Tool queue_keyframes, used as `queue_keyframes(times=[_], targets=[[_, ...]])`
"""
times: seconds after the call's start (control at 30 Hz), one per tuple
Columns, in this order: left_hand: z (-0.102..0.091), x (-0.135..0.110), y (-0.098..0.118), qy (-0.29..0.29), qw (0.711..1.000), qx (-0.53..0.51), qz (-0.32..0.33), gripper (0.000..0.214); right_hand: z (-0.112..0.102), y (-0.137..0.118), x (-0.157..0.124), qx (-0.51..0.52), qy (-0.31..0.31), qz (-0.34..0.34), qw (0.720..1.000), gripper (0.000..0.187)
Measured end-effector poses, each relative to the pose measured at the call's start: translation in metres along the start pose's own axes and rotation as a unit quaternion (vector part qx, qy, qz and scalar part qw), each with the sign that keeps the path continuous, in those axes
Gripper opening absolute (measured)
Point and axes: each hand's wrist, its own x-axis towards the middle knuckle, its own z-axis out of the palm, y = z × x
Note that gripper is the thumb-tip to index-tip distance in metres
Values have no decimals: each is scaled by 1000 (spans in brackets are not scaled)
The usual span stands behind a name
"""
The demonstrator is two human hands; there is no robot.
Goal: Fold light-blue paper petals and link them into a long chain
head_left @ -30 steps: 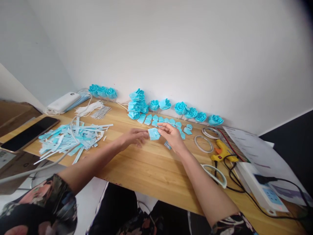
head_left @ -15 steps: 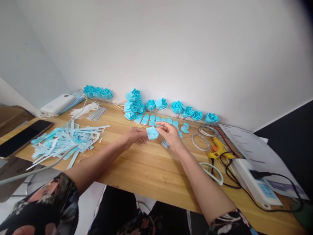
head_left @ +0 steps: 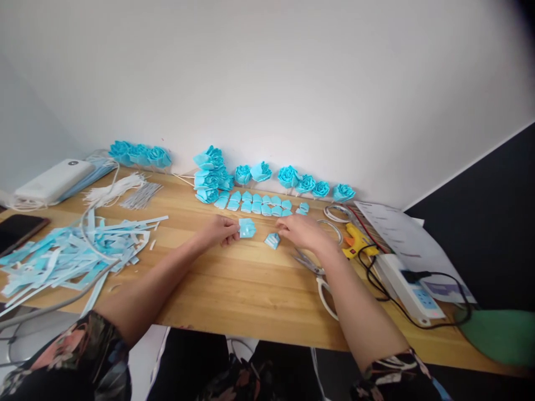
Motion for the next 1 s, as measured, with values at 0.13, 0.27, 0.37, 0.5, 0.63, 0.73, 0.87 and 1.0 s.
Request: queue_keyframes(times=[0.13, 0.27, 0.37, 0.5, 0.63, 0.73, 0.87, 1.0], targets=[[-3, 0, -2, 28, 998, 61, 15, 28, 13, 3, 6, 2, -22, 3, 1000, 16], [-6, -2, 1, 63, 980, 184, 46, 36, 26, 10, 9, 52, 13, -1, 999, 10], [-8, -8, 6, 109, 944, 295, 96, 37, 32, 14, 7, 117, 49, -7, 992, 9], [-7, -15, 12, 252, 899, 332, 132, 24, 34, 11, 6, 267, 103, -15, 958, 9], [1, -19, 15, 260, 908, 244, 222, 21, 32, -2, 6, 386, 128, -38, 913, 8], [11, -20, 16, 159, 946, 143, 244, 27, 30, -12, 3, 425, 131, -62, 894, 15], [21, -21, 17, 60, 970, 89, 220, 29, 30, -21, 0, 435, 128, -82, 888, 19], [23, -21, 15, 48, 983, 36, 175, 25, 30, -21, 0, 468, 132, -85, 870, 23]])
